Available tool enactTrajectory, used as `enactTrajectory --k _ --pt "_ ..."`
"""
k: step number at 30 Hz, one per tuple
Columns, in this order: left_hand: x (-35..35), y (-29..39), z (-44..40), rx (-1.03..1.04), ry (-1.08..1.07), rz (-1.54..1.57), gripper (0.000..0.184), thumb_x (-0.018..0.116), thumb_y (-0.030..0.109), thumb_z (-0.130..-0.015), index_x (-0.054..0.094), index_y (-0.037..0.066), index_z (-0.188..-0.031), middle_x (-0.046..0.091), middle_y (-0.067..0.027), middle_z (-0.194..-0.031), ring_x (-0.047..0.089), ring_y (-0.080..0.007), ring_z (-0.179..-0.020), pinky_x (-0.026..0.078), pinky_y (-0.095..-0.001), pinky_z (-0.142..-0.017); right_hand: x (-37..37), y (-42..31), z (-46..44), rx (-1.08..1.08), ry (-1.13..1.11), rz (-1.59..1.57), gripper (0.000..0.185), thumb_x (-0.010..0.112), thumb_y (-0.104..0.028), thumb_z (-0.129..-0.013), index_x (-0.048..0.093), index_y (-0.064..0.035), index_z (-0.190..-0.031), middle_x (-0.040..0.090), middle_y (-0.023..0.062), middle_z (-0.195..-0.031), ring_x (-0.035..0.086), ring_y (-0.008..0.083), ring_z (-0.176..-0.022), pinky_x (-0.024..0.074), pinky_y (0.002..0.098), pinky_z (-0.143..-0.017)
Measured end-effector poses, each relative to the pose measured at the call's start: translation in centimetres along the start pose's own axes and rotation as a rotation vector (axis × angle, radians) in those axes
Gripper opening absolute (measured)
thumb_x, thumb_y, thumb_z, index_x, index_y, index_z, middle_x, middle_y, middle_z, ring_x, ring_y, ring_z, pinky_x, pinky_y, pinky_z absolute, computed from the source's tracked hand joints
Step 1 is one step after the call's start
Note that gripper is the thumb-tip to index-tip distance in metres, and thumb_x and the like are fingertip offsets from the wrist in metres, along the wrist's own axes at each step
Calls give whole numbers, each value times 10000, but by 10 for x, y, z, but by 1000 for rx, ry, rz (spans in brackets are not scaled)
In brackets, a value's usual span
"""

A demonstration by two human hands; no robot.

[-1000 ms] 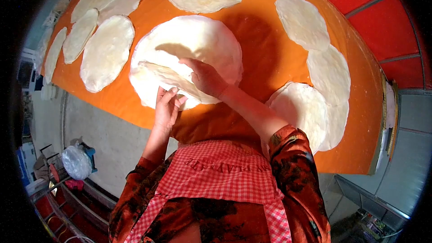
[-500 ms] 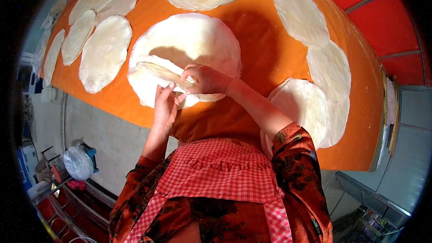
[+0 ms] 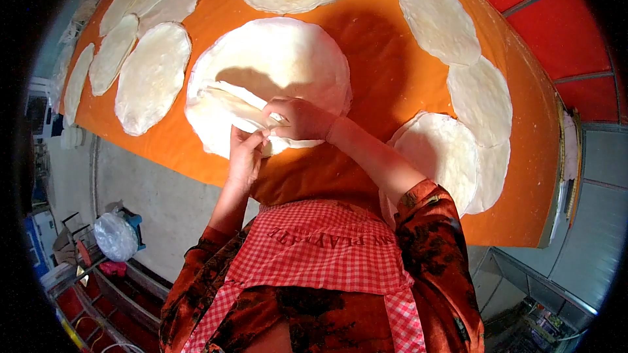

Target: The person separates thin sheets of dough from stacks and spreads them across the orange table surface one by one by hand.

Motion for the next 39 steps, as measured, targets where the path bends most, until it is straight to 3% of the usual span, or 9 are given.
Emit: enactTrajectory --k 10,16,18,21,26,33,34,36,39 --pt "-9 -3 -7 -26 -31 30 469 599 -62 -835 407 43 -1250 585 -123 -1072 602 -195 -929 535 -281 -780 -7 -8 2 -40 107 44 428 710 -153 -752 581 -29 -1140 624 149 -1047 605 254 -956 483 344 -815" --pt "-35 -19 -15 150 10 -303 370 581 -6 -843 461 92 -1179 590 -43 -966 551 -104 -730 439 -216 -543 14 14 2 155 55 -13 316 653 -126 -799 594 -21 -1091 622 181 -1050 615 290 -971 489 374 -812" --pt "-11 -14 -3 -136 200 18 302 567 29 -855 482 112 -1133 587 -22 -911 526 -88 -667 397 -215 -501 19 -3 2 19 195 114 260 630 -125 -811 604 -25 -1050 630 181 -997 615 287 -943 489 384 -787" --pt "-21 -16 -5 -95 290 -74 212 595 49 -855 491 124 -1024 572 -4 -828 476 -72 -552 377 -225 -477 17 -5 -1 -33 532 195 166 587 -140 -836 617 -22 -949 633 164 -891 614 267 -889 489 383 -756" --pt "-46 -2 2 -26 349 -108 252 648 75 -841 471 65 -1019 542 -10 -778 483 -100 -528 434 -237 -437 -135 9 26 357 823 -136 216 559 -139 -845 588 17 -991 632 185 -903 631 284 -843 512 385 -747" --pt "-71 6 3 -45 380 61 310 650 36 -812 475 61 -1066 599 -55 -895 551 -122 -587 447 -241 -443 -284 45 234 515 1141 -364 351 540 -125 -840 534 79 -1126 636 236 -989 660 325 -807 550 393 -741" --pt "-73 4 2 -73 374 65 292 648 17 -810 477 70 -1042 610 -59 -899 562 -120 -607 445 -238 -448 -291 58 273 596 1161 -190 372 537 -123 -840 526 88 -1146 636 243 -1002 665 331 -802 556 394 -740" --pt "-64 12 7 -75 349 61 301 671 40 -810 483 80 -1042 604 -48 -887 552 -114 -598 421 -224 -437 -300 96 353 1097 1111 1119 457 633 -137 -797 509 65 -1187 613 212 -1065 630 303 -948 513 376 -830" --pt "-51 17 2 -56 303 82 308 683 61 -815 483 79 -1048 602 -46 -879 535 -104 -582 418 -215 -444 -225 50 278 685 1148 664 463 678 -164 -811 515 5 -1210 598 160 -1086 592 264 -980 484 352 -869"
Point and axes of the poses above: each hand's wrist, its own z-axis away from the middle knuckle, its own x-axis out of the palm, y = z × x, the point moved 5 cm from there along -z, towards the middle knuckle
